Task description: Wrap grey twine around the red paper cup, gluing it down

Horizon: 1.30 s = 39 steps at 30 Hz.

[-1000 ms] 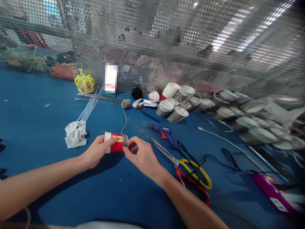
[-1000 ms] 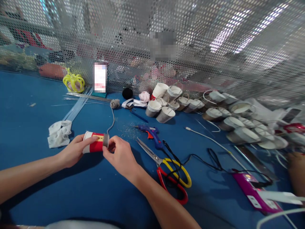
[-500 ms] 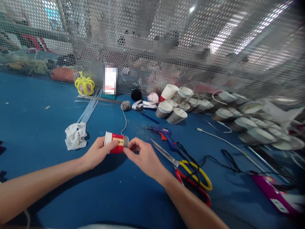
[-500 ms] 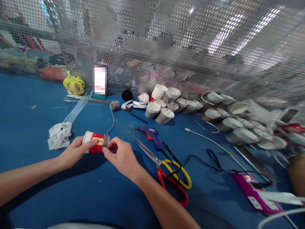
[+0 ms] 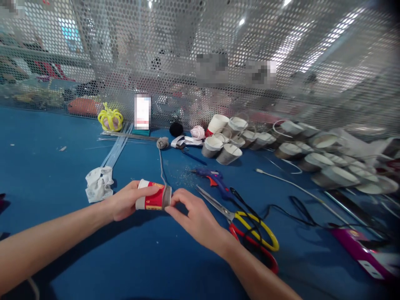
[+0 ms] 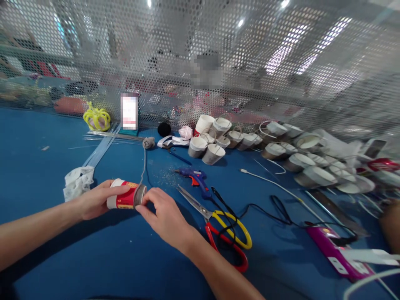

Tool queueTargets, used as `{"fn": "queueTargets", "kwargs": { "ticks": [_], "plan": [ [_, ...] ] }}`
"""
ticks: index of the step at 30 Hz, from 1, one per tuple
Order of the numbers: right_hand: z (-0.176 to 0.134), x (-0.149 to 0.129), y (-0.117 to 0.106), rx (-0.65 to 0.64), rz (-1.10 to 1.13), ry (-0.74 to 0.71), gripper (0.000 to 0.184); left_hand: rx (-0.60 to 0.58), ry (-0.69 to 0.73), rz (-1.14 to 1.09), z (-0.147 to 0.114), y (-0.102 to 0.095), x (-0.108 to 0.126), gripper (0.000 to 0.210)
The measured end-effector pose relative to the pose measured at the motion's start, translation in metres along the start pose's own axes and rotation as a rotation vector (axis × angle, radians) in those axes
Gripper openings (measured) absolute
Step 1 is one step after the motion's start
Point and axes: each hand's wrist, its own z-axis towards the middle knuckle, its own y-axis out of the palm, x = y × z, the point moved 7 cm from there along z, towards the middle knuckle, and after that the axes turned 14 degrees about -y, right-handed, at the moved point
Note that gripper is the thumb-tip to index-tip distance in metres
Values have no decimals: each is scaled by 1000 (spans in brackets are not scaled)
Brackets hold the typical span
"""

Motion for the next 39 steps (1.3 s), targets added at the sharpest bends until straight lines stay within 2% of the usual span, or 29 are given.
{"fn": "queueTargets", "kwargs": {
  "ticks": [3, 5, 11, 16, 20, 23, 26, 29, 30, 32, 35, 37, 39],
  "plan": [
    [0, 3, -11, 118, -42, 5, 6, 43, 47, 61, 2, 0, -2, 16],
    [0, 3, -12, 138, -45, -35, 12, 60, 80, 129, 3, 1, -4, 17],
    [-3, -1, 6, 12, 23, -126, 28, 66, 125, 238, 9, 0, -13, 26],
    [-5, 3, 17, -92, 162, -76, 37, 114, 129, 333, 12, -2, -18, 29],
    [-5, 5, 22, -116, 263, -33, 40, 155, 149, 371, 11, -2, -17, 27],
    [-5, 5, 21, -92, 250, -34, 38, 169, 152, 399, 9, -2, -17, 27],
    [-4, 15, 2, 38, 166, 31, 35, 218, 153, 430, 9, -7, -17, 28],
    [-9, 41, -37, 212, -80, 218, 32, 263, 165, 465, 9, -12, -17, 31],
    [-13, 52, -53, 252, -222, 305, 29, 270, 174, 473, 9, -13, -16, 32],
    [-21, 72, -78, 301, -349, 403, 29, 268, 186, 489, 9, -12, -13, 32],
    [-33, 103, -98, 270, -453, 531, 20, 281, 198, 513, 10, -10, -9, 32],
    [-40, 121, -97, 203, -469, 596, 15, 292, 186, 512, 11, -9, -8, 32],
    [-45, 134, -92, 159, -470, 645, 18, 296, 174, 500, 13, -9, -8, 32]
  ]
}}
